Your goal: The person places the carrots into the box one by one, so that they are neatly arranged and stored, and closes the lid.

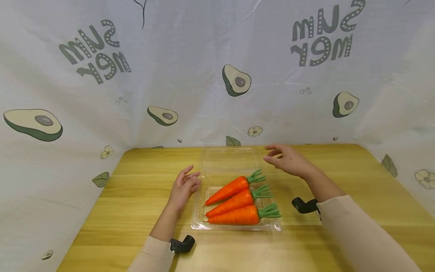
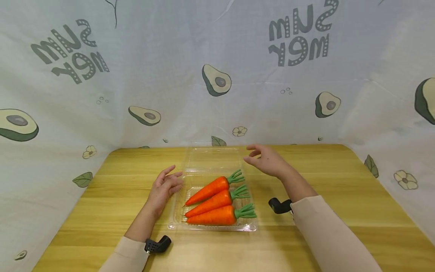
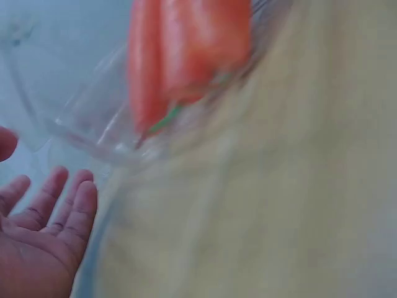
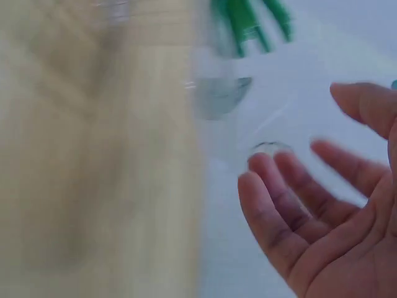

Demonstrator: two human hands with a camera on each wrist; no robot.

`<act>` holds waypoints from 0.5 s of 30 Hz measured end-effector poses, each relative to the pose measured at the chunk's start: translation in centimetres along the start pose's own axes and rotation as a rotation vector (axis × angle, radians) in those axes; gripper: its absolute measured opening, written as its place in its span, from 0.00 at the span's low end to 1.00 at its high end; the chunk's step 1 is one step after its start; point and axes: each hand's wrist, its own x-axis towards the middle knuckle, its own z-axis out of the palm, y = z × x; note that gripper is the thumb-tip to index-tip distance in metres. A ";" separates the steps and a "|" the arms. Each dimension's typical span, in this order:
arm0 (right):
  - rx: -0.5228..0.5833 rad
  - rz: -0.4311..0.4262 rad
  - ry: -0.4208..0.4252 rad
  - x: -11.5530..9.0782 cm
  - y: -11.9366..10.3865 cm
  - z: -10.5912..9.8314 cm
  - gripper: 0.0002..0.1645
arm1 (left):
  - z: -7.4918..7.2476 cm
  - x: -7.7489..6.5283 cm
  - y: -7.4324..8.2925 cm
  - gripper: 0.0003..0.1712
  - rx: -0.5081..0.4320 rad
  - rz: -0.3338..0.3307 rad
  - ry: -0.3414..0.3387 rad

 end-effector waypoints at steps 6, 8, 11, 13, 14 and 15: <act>0.372 0.155 -0.121 0.4 2.7 1.3 0.49 | -1.3 2.9 2.0 0.37 -0.005 -0.164 -0.097; 0.482 0.188 -0.146 0.5 3.2 1.9 0.47 | -1.5 3.6 2.3 0.37 -0.007 -0.218 -0.147; 0.604 0.210 -0.168 0.6 3.8 2.6 0.44 | -1.7 4.1 2.6 0.36 -0.009 -0.273 -0.201; 0.647 0.215 -0.168 0.7 4.1 2.9 0.43 | -1.7 4.3 2.6 0.37 -0.010 -0.288 -0.229; 0.661 0.216 -0.167 0.7 4.2 3.0 0.42 | -1.7 4.4 2.7 0.37 -0.013 -0.295 -0.235; 0.677 0.221 -0.165 0.7 4.3 3.1 0.42 | -1.6 4.4 2.7 0.38 -0.017 -0.298 -0.242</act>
